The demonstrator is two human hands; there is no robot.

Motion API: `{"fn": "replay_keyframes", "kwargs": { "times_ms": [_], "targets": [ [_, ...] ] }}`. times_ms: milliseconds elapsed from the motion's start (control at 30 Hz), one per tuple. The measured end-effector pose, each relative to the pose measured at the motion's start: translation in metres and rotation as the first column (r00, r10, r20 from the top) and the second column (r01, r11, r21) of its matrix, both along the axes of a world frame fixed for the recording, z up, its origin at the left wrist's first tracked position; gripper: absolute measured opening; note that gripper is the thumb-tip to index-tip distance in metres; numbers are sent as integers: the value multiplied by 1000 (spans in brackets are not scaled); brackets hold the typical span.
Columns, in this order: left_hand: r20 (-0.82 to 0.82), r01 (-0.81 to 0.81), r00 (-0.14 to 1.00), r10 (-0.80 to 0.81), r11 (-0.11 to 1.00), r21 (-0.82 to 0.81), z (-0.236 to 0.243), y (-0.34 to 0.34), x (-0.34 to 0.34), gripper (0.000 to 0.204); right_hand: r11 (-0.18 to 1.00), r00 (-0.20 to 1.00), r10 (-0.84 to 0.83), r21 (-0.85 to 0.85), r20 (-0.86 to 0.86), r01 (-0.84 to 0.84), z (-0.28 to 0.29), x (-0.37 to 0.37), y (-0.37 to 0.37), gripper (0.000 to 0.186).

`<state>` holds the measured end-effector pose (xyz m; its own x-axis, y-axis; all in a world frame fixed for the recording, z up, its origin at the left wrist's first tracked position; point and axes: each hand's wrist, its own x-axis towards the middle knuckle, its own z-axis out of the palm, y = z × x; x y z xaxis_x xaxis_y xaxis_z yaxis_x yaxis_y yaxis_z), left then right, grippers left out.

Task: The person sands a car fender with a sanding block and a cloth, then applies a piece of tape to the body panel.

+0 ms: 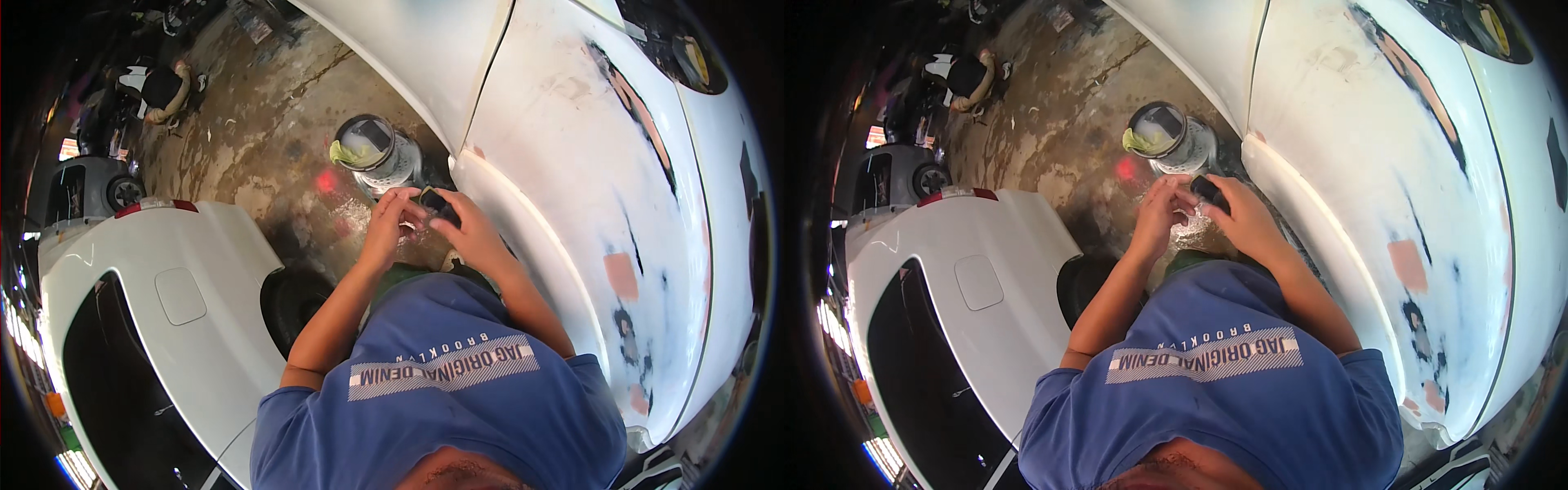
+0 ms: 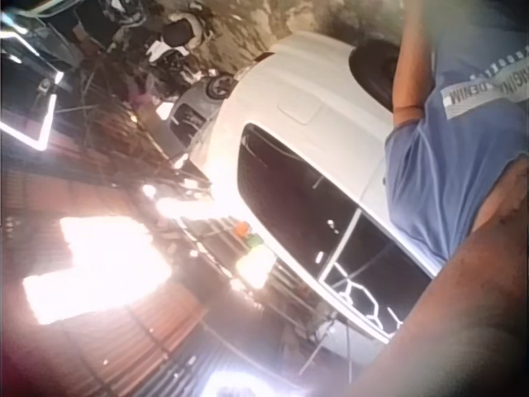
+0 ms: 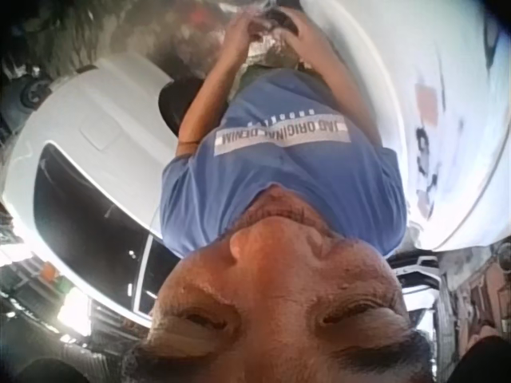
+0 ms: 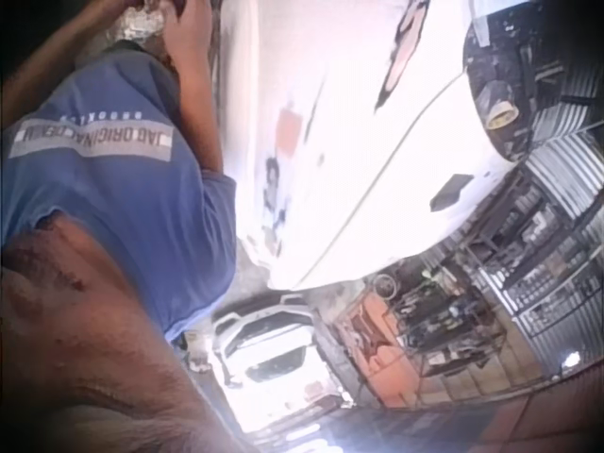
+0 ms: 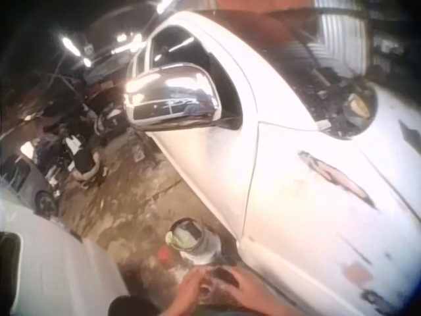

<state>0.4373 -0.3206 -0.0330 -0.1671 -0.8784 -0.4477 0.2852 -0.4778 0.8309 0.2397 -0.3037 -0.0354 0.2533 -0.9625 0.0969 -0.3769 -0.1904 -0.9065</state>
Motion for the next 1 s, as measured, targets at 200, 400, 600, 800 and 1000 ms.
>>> {"fn": "replay_keyframes", "kwargs": {
  "times_ms": [200,400,600,800,1000],
  "targets": [
    [133,9,991,12,988,-156,-1,9,-6,24,839,681,-262,510,684,-189,-3,-10,-5,24],
    [177,103,982,-60,964,-244,5,6,-17,21,838,774,-193,512,602,-189,-4,-10,-3,22],
    [102,59,994,-28,949,-309,-12,6,-7,12,895,902,-49,419,428,-150,8,2,-11,24],
    [211,2,972,105,892,-451,-39,8,16,11,903,986,156,395,58,-166,23,24,-48,20],
    [63,-108,987,148,901,-419,-55,9,68,32,960,816,280,128,-506,-250,23,49,-98,26]
  ]
}}
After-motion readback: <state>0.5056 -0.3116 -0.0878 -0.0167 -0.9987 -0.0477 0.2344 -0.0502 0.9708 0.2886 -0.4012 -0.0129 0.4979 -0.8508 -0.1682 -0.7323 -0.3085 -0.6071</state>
